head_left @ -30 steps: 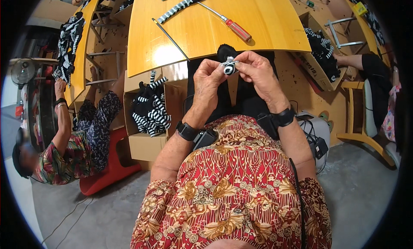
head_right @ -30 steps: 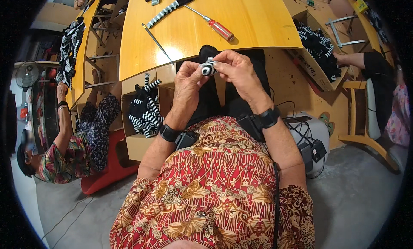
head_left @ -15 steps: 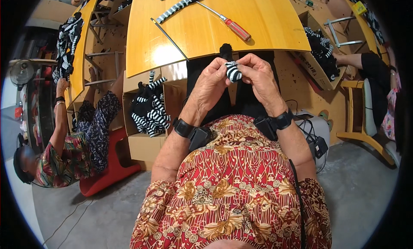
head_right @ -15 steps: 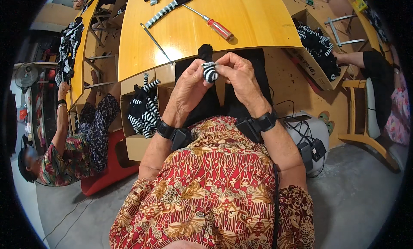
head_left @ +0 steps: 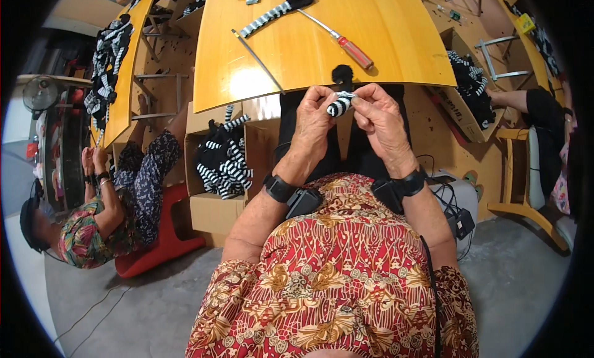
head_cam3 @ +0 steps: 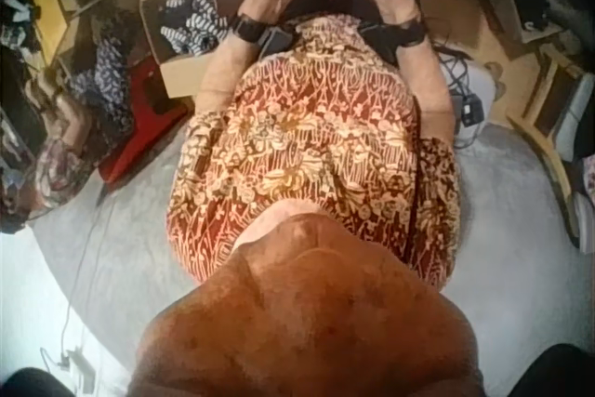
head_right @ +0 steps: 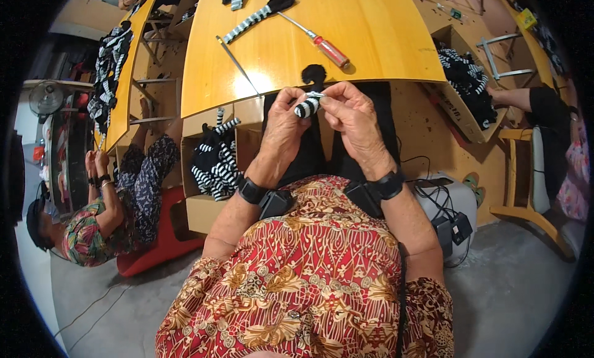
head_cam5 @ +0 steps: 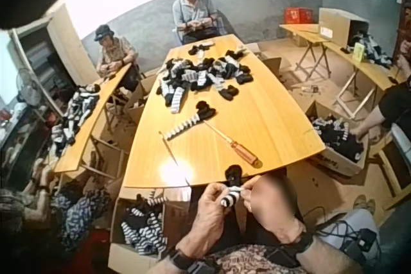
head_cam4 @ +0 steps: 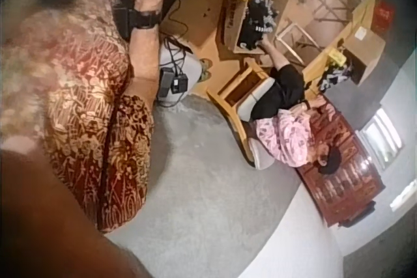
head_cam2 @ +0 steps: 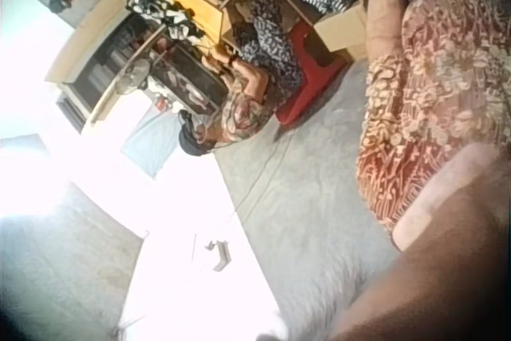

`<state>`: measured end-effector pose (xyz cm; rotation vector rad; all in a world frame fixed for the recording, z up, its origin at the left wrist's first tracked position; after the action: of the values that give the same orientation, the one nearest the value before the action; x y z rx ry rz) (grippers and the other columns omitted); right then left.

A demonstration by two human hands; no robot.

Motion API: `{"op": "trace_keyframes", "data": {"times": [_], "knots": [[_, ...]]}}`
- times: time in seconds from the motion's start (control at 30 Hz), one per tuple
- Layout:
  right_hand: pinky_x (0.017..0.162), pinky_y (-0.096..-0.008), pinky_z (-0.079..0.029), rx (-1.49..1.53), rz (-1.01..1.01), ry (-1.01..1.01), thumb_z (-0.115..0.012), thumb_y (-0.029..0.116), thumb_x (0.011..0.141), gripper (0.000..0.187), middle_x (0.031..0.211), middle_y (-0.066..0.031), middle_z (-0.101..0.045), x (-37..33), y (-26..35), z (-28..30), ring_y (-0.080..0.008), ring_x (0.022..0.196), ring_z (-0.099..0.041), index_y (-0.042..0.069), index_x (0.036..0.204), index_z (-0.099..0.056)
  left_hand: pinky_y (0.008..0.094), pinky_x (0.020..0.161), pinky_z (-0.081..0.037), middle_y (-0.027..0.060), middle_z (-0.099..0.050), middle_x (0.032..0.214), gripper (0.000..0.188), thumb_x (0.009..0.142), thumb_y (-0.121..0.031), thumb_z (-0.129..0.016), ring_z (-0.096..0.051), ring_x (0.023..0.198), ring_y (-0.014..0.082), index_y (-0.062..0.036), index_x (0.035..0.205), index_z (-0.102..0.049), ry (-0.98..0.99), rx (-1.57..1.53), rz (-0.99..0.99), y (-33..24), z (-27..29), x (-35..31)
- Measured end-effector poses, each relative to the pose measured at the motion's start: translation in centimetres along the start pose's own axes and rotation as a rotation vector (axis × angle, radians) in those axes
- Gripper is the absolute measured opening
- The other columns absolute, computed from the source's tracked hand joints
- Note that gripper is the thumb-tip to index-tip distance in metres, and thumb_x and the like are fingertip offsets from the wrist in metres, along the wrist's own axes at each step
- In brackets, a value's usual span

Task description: The person uses a red-handled metal tool to manipulate and turn the toe of a black and white striped sock. They repeatedly insert the tool into the sock opening to adjust the fabric, then remove it to inspect the result. The task involves handling individual socks from a pile on the table.

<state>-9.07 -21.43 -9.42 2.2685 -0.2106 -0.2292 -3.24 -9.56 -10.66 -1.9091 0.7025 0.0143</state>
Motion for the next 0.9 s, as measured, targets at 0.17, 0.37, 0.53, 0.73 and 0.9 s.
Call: {"op": "trace_keyframes", "data": {"times": [0.17, 0.37, 0.53, 0.73, 0.9], "knots": [[0.047, -0.0162, -0.032, -0.173, -0.035, 0.053, -0.059, 0.004, 0.091, 0.004, 0.074, 0.0022, -0.053, -0.2, 0.7, -0.5, -0.0020, 0.053, -0.041, 0.002, 0.094, -0.059, 0.0173, 0.056, -0.038, -0.0053, -0.053, 0.079, 0.007, 0.094, -0.015, -0.060, -0.049, 0.067, 0.0029, -0.0125, 0.090, -0.054, 0.024, -0.052, 0.026, -0.2, -0.1, -0.3], [0.042, -0.0164, -0.031, -0.191, -0.036, -0.029, -0.057, 0.006, 0.092, 0.004, 0.074, 0.0028, -0.054, 0.2, 0.6, -0.7, -0.0018, 0.051, -0.042, 0.004, 0.096, -0.056, 0.0200, 0.060, -0.041, -0.0029, -0.053, 0.081, 0.008, 0.095, -0.015, -0.059, -0.051, 0.070, 0.0058, -0.0105, 0.094, -0.052, -0.005, -0.088, -0.026, -0.5, -0.3, 0.0], [0.043, -0.0151, -0.030, 0.031, -0.177, -0.122, -0.055, 0.007, 0.092, 0.005, 0.075, 0.0029, -0.055, 0.7, -0.5, 2.3, -0.0018, 0.050, -0.043, 0.007, 0.097, -0.056, 0.0185, 0.049, -0.030, -0.0052, -0.045, 0.073, 0.014, 0.093, -0.017, -0.061, -0.038, 0.057, 0.0032, -0.0088, 0.093, -0.050, 0.198, 0.018, -0.052, -0.6, -1.9, -1.1], [0.046, -0.0157, -0.036, -0.079, -0.124, -0.094, -0.058, 0.009, 0.092, 0.010, 0.077, 0.0002, -0.060, 0.0, 0.9, 1.3, -0.0031, 0.055, -0.050, 0.005, 0.102, -0.057, 0.0183, 0.055, -0.038, -0.0026, -0.054, 0.075, 0.015, 0.088, -0.012, -0.068, -0.048, 0.063, 0.0036, -0.0053, 0.091, -0.055, 0.167, 0.196, -0.176, -1.0, -0.8, -0.7], [0.061, -0.0186, -0.052, -0.077, -0.081, 0.002, -0.063, 0.007, 0.090, 0.020, 0.086, -0.0056, -0.064, -0.3, 1.1, 0.1, -0.0088, 0.069, -0.062, -0.001, 0.107, -0.056, 0.0191, 0.060, -0.042, -0.0008, -0.059, 0.083, 0.009, 0.091, -0.011, -0.064, -0.051, 0.069, 0.0049, -0.0070, 0.091, -0.055, 0.054, 0.161, -0.298, -1.5, -0.2, 0.0]]}}
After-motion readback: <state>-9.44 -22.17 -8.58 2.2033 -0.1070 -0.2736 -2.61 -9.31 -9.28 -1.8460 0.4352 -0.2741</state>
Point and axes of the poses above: each hand's wrist, its own x-axis towards the middle knuckle, its own z-axis out of the back of the hand, y = z × x, the point moved 5 cm from there along x, towards the middle knuckle
